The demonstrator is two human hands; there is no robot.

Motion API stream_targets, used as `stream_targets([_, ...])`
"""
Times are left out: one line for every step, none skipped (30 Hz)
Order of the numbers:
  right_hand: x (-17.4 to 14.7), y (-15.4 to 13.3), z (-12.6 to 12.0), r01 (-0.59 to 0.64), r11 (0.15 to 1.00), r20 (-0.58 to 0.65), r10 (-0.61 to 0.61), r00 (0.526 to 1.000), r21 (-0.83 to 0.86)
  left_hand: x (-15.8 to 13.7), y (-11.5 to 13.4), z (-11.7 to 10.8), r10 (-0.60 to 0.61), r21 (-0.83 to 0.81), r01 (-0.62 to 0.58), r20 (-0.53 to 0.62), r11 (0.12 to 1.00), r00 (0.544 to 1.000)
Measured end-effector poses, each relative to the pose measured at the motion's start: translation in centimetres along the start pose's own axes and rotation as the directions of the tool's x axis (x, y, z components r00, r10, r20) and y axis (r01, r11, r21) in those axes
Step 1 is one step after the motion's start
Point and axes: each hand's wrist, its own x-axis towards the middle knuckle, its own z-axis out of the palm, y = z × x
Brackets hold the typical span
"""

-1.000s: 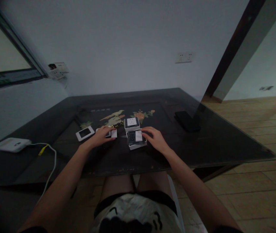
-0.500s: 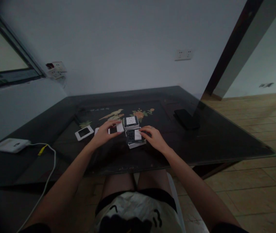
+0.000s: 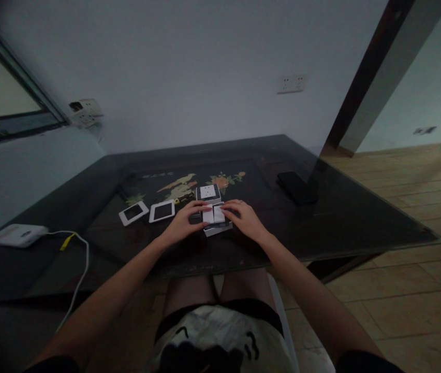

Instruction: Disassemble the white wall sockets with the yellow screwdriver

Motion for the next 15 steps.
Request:
stream_targets([-0.01, 0.02, 0.01, 0.0, 1.0, -0.001, 0.0, 1.0, 0.0, -0.02, -0.07, 0.11, -0.009, -0.006, 0.009, 0.005, 1.0, 1.0])
stream_targets([-0.02, 0.04, 0.02, 0.001, 1.0, -0.003, -0.001, 1.0, 0.0, -0.05, -0.11, 0.21, -0.017, -0.013, 0.017, 0.009, 1.0, 1.0])
stream_targets([-0.02, 0.06, 0.02, 0.003, 1.0, -0.004, -0.003, 1.0, 0.0, -0.07, -0.14, 0.29, -0.024, -0.021, 0.024, 0.013, 0.999, 1.0])
stream_targets([-0.03, 0.07, 0.03, 0.004, 1.0, -0.005, -0.004, 1.0, 0.001, -0.1, -0.13, 0.35, -0.031, -0.028, 0.031, 0.015, 0.999, 0.999])
stream_targets([-0.04, 0.07, 0.03, 0.005, 1.0, -0.005, -0.005, 1.0, 0.002, -0.12, -0.08, 0.4, -0.037, -0.033, 0.038, 0.014, 0.999, 0.999])
stream_targets([-0.04, 0.05, 0.03, 0.005, 1.0, -0.004, -0.005, 1.0, 0.004, -0.13, 0.0, 0.44, -0.044, -0.038, 0.044, 0.013, 0.998, 0.999])
stream_targets([-0.04, 0.03, 0.02, 0.004, 1.0, -0.002, -0.004, 1.0, 0.005, -0.14, 0.11, 0.48, -0.051, -0.043, 0.051, 0.01, 0.998, 0.999])
stream_targets([-0.04, -0.01, 0.02, 0.0, 1.0, 0.0, 0.0, 1.0, 0.006, -0.14, 0.25, 0.52, -0.059, -0.048, 0.059, 0.005, 0.997, 0.998])
stream_targets([-0.04, -0.05, 0.01, -0.004, 1.0, 0.0, 0.004, 1.0, 0.007, -0.13, 0.38, 0.57, -0.068, -0.053, 0.068, -0.004, 0.996, 0.998])
stream_targets([-0.04, -0.09, 0.01, -0.009, 1.0, 0.001, 0.009, 1.0, 0.008, -0.12, 0.51, 0.63, -0.078, -0.057, 0.077, -0.016, 0.995, 0.997])
stream_targets([-0.04, -0.13, 0.0, -0.013, 1.0, 0.001, 0.013, 1.0, 0.01, -0.1, 0.6, 0.7, -0.087, -0.06, 0.085, -0.029, 0.995, 0.996])
stream_targets([-0.04, -0.16, 0.0, -0.016, 1.0, 0.001, 0.016, 1.0, 0.012, -0.09, 0.66, 0.78, -0.092, -0.062, 0.089, -0.043, 0.994, 0.995])
stream_targets([-0.04, -0.18, 0.0, -0.017, 1.0, 0.001, 0.017, 1.0, 0.014, -0.09, 0.67, 0.86, -0.092, -0.063, 0.088, -0.057, 0.994, 0.994])
stream_targets([-0.04, -0.18, 0.01, -0.015, 1.0, 0.001, 0.015, 1.0, 0.015, -0.09, 0.64, 0.94, -0.087, -0.061, 0.083, -0.067, 0.995, 0.994])
stream_targets([-0.04, -0.17, 0.01, -0.013, 1.0, 0.0, 0.013, 1.0, 0.015, -0.1, 0.57, 1.02, -0.08, -0.058, 0.075, -0.075, 0.995, 0.994])
